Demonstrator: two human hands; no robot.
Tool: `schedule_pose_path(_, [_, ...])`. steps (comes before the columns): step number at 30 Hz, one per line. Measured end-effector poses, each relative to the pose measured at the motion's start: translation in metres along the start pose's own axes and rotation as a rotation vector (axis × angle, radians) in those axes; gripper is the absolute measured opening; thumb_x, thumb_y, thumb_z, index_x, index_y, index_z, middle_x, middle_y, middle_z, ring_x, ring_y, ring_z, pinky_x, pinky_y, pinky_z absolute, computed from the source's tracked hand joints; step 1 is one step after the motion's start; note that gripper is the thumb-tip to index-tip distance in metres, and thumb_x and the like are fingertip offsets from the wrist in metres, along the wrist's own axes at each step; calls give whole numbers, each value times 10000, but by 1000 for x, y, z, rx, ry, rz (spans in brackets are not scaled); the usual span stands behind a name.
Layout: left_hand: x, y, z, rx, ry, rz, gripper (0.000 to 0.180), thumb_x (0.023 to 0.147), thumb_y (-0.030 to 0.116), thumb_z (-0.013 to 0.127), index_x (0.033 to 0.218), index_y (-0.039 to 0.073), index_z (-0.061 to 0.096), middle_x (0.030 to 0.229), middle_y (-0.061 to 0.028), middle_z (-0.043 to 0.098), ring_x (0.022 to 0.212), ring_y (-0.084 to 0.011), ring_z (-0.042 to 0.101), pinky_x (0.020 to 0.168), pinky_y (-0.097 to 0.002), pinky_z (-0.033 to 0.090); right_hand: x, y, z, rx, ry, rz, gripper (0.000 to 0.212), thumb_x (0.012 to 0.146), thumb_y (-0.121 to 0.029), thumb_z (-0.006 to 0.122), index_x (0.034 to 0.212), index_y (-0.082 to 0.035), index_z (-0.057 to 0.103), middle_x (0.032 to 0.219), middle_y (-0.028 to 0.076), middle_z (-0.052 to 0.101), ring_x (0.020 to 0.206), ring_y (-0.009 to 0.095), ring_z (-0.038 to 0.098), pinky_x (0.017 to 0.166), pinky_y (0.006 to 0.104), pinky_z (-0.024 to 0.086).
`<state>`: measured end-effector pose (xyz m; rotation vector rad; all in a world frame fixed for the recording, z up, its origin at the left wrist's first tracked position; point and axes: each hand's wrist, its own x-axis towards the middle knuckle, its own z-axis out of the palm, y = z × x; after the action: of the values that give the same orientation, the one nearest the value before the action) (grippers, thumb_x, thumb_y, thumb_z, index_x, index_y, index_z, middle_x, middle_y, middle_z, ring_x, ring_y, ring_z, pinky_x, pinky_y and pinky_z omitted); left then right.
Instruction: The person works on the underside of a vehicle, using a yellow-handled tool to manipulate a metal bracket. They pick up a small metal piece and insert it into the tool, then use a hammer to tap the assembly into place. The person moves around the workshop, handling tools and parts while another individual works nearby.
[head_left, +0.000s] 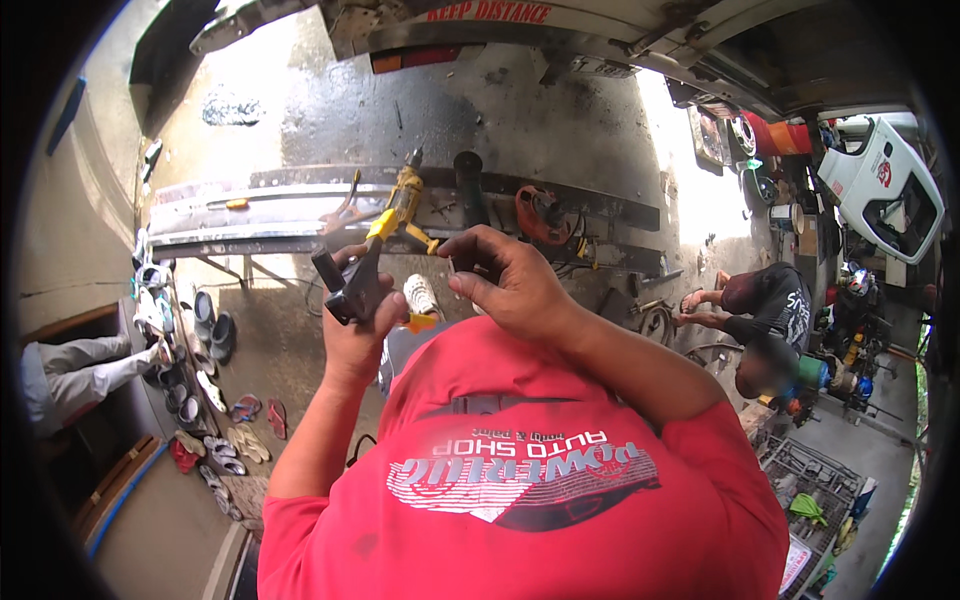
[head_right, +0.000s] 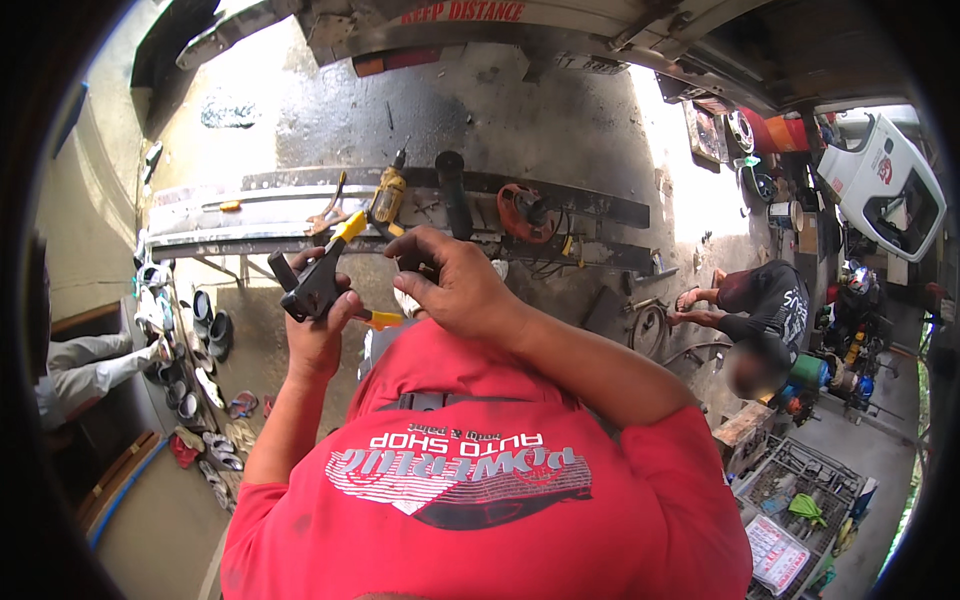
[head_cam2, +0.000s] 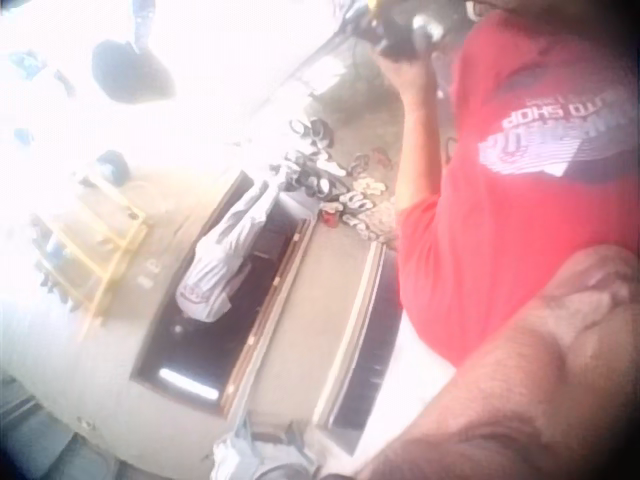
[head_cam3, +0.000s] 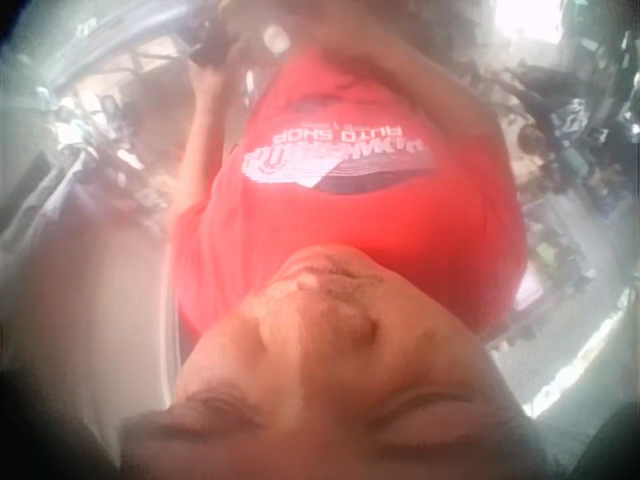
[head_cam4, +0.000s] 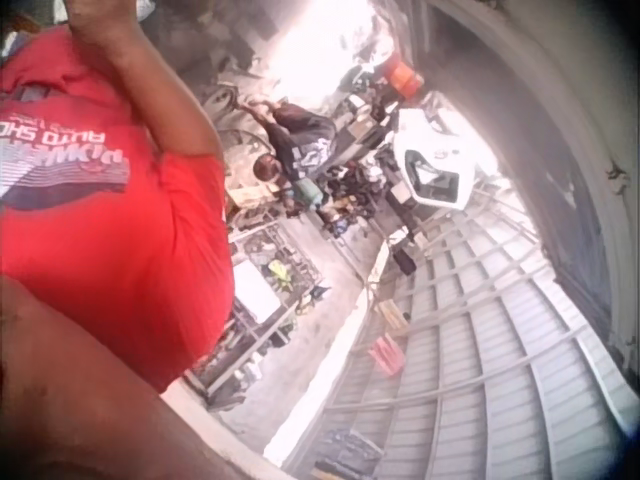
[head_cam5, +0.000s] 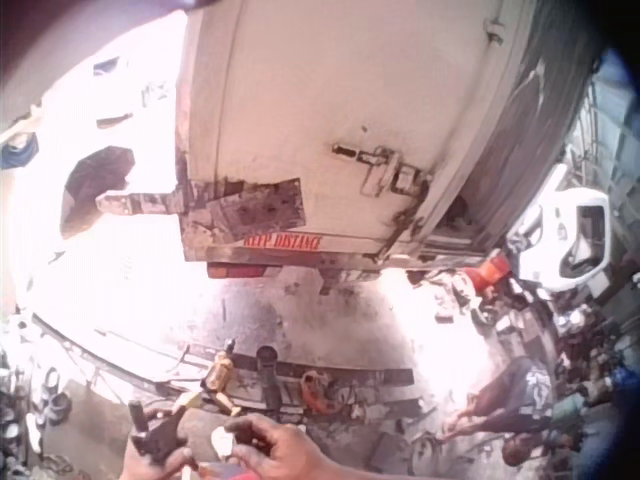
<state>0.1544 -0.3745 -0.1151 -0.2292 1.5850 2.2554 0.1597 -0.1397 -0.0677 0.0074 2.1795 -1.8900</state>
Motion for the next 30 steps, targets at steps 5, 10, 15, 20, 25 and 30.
schedule_pose_path(5, [13,19,52,-21,-135,208,737,892,-28,785,1464,59,330,1161,-66,617,1095,-180,688,933,-326,559,10,-10,4,96,146,-90,211,972,-55,705,1172,-7,655,1027,75,737,949,89,673,855,278,549])
schedule_pose_path(10, [26,22,68,-6,-92,204,734,871,-9,820,1452,78,380,1141,-42,592,1013,-149,649,913,-306,553,16,-25,1,37,236,-185,196,963,-26,692,1152,6,647,965,111,748,857,122,715,746,298,571])
schedule_pose_path(15, [37,37,73,-58,-133,125,694,866,-34,803,1434,64,416,1090,-44,622,946,-139,666,767,-286,588,25,-29,-8,-272,263,-411,208,928,-34,697,1128,2,651,967,176,712,879,310,739,768,379,571])
schedule_pose_path(20, [45,35,64,46,-167,84,678,869,-41,790,1437,65,434,1076,-54,652,863,-135,673,684,-271,584,35,-26,-14,-181,152,-182,153,942,-60,684,1077,2,645,968,160,719,903,254,740,799,361,567])
schedule_pose_path(25, [51,30,56,84,-136,63,656,860,-52,773,1420,59,450,1064,-68,645,868,-151,678,673,-278,588,36,-15,-21,-56,55,-65,117,960,-66,679,1054,-6,647,931,97,722,908,143,708,830,331,558])
schedule_pose_path(30, [54,39,56,45,-157,39,649,826,-49,775,1390,32,464,1046,-87,634,883,-180,692,657,-297,592,36,-16,-31,-17,-34,-34,75,1007,-67,662,1051,-8,654,941,37,707,908,73,649,849,276,542])
